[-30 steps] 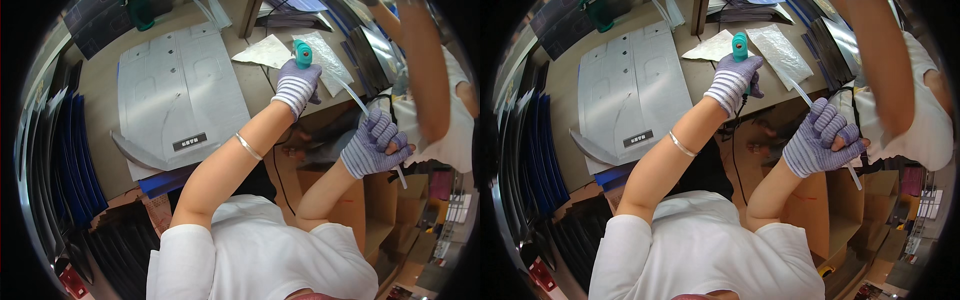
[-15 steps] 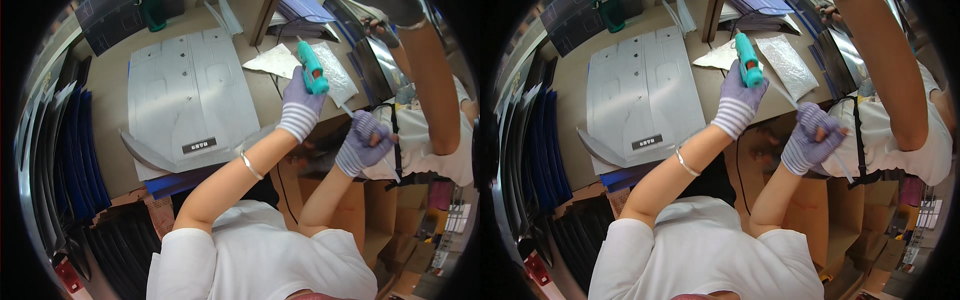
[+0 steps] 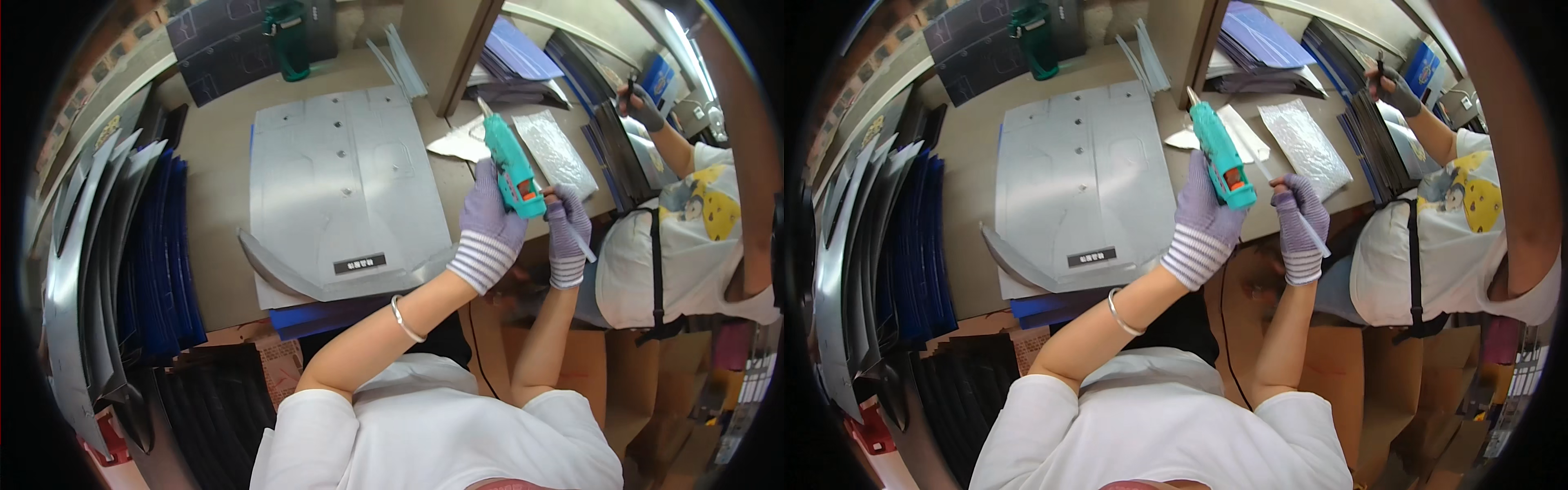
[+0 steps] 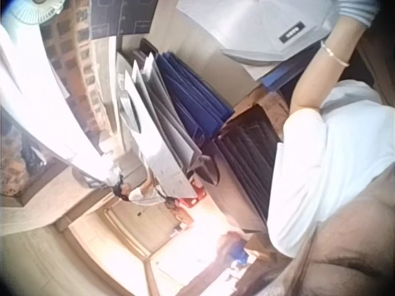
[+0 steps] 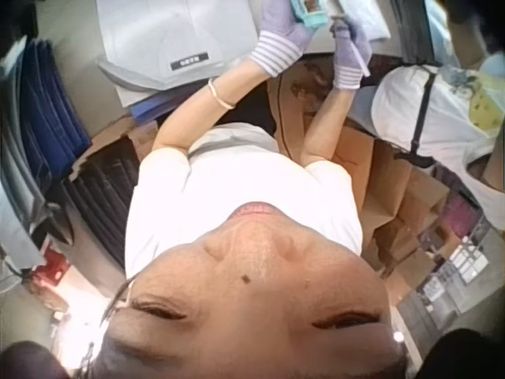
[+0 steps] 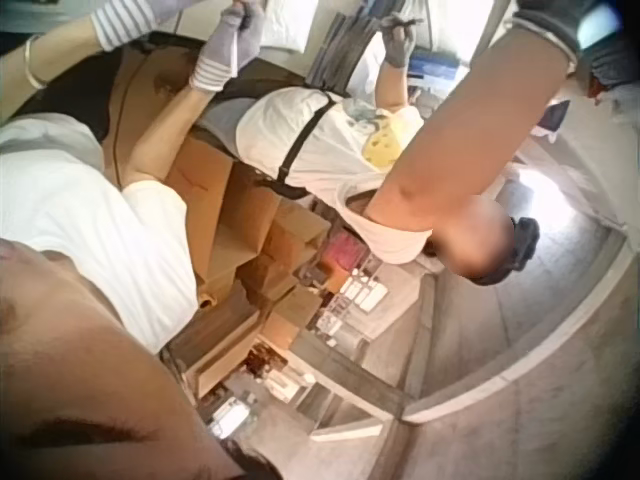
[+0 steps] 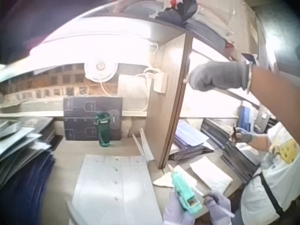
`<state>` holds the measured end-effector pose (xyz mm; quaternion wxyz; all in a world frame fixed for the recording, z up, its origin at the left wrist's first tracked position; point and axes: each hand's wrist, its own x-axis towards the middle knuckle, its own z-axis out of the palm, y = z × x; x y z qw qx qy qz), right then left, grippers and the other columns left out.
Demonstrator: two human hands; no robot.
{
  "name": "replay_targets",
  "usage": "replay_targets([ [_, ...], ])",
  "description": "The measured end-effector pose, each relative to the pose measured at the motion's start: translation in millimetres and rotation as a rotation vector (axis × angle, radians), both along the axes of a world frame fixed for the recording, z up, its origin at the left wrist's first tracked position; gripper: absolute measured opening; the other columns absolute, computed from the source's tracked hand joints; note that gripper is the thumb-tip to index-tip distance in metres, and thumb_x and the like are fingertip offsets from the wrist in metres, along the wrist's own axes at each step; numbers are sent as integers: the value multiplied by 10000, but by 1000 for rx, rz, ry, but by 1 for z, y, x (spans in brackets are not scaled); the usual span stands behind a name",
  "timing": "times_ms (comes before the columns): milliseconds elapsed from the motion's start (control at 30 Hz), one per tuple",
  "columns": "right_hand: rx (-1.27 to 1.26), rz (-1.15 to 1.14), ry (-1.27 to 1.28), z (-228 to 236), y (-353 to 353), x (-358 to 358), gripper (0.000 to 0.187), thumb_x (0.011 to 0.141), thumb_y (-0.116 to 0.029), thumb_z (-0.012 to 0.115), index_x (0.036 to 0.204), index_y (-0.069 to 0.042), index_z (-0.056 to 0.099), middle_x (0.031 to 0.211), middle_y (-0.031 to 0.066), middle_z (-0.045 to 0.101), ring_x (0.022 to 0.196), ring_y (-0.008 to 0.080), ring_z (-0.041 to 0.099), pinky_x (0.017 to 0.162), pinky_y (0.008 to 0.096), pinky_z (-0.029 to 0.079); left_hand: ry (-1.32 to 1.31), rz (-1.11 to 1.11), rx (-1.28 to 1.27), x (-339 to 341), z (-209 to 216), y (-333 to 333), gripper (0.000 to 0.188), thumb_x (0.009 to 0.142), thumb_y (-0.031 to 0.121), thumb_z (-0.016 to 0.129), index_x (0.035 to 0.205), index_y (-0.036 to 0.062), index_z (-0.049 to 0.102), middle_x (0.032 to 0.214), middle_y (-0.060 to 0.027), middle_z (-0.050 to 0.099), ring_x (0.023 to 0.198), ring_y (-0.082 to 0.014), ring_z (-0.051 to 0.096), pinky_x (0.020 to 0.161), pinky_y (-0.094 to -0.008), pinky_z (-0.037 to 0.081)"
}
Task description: The person uses a hot glue gun to attach a grey fabric piece to a grey shirt-shaped template on a workbench. They repeatedly apply glue to the template and press the fabric into place, smoothing it with gloved hands. The person also handles a piece of cardboard, applying glue to it and placing it on the template.
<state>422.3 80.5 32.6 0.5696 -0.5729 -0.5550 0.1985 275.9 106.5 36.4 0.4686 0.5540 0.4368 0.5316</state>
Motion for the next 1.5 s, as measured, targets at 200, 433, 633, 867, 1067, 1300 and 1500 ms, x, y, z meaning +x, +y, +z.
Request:
replay_targets([
  [200, 184, 298, -340, -26, 31, -19, 160, 872, -124, 658, 1000, -28, 668, 935, 137, 673, 874, 277, 664, 790, 340, 526, -814, -278, -290, -49, -32, -36, 342, 921, 18, 593, 1215, 66, 425, 977, -52, 551, 868, -154, 556, 797, -293, 510],
  [433, 35, 279, -870, -19, 75, -43, 316, 858, -87, 600, 1172, -51, 606, 1059, 156, 661, 982, 345, 626, 902, 406, 497, -249, -101, -8, -91, -10, -51, 432, 941, 22, 579, 1334, 53, 401, 1164, -121, 585, 1041, -175, 582, 878, -282, 496],
  [633, -84, 654, -670, 50, -15, -95, 506, 839, -199, 709, 1279, -14, 541, 1059, 199, 658, 999, 340, 645, 860, 401, 518, -425, -110, 21, -100, -31, -37, 539, 971, 261, 605, 1389, 11, 377, 1301, -155, 559, 1196, -230, 540, 1034, -349, 412],
  [867, 128, 75, -340, 54, -66, -25, 358, 802, -36, 661, 1147, -28, 564, 781, 122, 637, 689, 208, 645, 649, 320, 522, 354, -499, 238, -122, 76, -25, 456, 943, 203, 640, 1333, 18, 494, 1246, -165, 601, 1057, -217, 606, 965, -341, 471],
  [1067, -16, -8, -267, 57, -115, 71, 284, 890, -243, 657, 1035, -11, 579, 717, 108, 583, 646, 185, 599, 599, 325, 477, 252, -299, 513, -154, 160, 70, 496, 960, 279, 617, 1328, -29, 490, 1113, -85, 665, 987, -123, 603, 763, -226, 503],
  [1300, -167, 47, -386, 31, -117, 83, 512, 934, -527, 557, 946, -15, 574, 664, 96, 516, 606, 172, 512, 578, 316, 414, 385, -230, 289, -126, 165, 118, 456, 951, 173, 611, 1287, -107, 483, 1117, -191, 652, 992, -218, 618, 921, -299, 486],
  [1500, -136, -31, -244, -19, -45, 59, 253, 906, -226, 636, 1034, -24, 554, 790, 134, 569, 682, 238, 558, 651, 343, 456, 809, -87, 491, -96, 134, 153, 483, 910, 287, 616, 1243, -57, 544, 1043, -202, 681, 983, -308, 649, 885, -350, 497],
])
